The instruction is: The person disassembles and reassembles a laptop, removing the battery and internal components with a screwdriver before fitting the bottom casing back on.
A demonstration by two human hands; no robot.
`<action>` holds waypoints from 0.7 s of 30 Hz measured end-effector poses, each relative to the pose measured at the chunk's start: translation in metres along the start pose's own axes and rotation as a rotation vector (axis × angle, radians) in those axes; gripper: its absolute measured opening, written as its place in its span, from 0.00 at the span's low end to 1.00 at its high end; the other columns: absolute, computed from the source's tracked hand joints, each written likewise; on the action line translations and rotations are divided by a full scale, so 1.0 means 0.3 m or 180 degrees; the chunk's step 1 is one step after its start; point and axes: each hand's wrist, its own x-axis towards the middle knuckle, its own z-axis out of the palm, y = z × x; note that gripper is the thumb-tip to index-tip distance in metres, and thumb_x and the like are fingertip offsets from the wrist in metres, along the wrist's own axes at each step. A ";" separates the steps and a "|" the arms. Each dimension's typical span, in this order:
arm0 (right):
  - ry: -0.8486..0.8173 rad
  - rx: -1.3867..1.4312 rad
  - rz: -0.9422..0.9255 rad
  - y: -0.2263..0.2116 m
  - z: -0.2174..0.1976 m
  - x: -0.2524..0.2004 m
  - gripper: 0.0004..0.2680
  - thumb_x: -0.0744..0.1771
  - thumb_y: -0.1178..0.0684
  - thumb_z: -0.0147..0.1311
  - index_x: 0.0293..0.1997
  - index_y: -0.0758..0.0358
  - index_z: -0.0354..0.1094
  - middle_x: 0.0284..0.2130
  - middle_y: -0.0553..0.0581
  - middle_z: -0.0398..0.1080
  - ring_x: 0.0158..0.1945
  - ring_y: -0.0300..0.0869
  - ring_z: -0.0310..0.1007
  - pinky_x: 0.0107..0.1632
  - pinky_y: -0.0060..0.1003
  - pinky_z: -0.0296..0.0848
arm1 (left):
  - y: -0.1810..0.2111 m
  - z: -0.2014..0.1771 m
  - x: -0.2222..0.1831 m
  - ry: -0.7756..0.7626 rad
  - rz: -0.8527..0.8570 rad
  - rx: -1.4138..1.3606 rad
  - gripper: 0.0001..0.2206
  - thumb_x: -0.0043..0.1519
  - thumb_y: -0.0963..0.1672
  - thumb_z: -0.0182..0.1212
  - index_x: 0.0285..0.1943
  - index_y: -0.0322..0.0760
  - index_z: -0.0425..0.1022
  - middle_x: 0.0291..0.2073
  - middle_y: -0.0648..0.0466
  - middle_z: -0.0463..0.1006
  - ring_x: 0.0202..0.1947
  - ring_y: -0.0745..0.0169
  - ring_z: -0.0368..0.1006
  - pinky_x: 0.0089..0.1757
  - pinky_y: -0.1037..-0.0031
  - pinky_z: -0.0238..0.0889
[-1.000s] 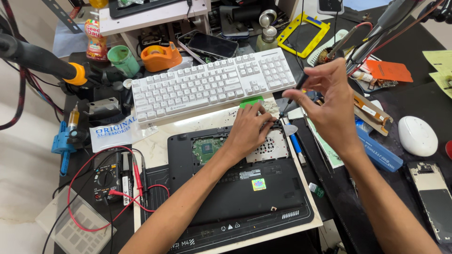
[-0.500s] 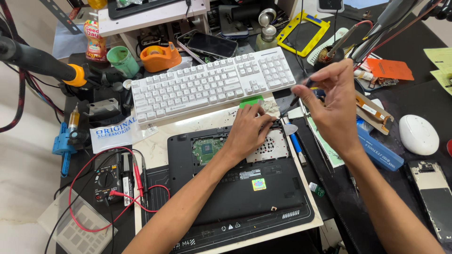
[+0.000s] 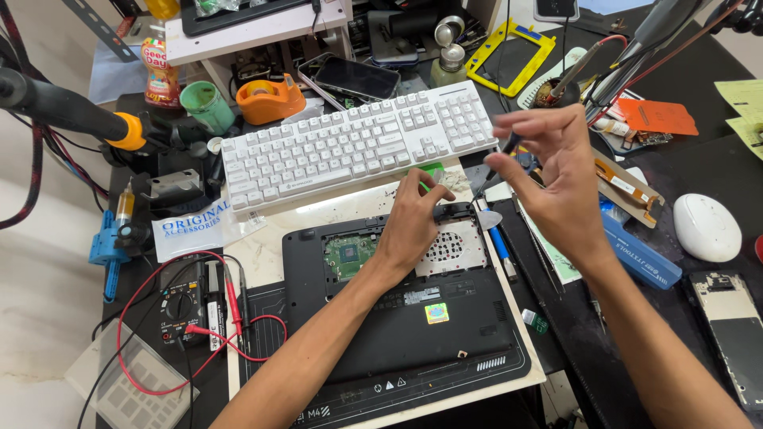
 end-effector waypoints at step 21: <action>0.0053 0.0347 0.0711 0.003 -0.027 -0.043 0.10 0.71 0.65 0.52 0.56 0.62 0.56 0.53 0.62 0.73 0.58 0.40 0.74 0.59 0.32 0.71 | 0.008 0.000 -0.004 0.0040 0.0202 0.0148 0.09 0.60 0.37 0.59 0.48 0.34 0.77 0.39 0.46 0.71 0.46 0.46 0.68 0.50 0.58 0.62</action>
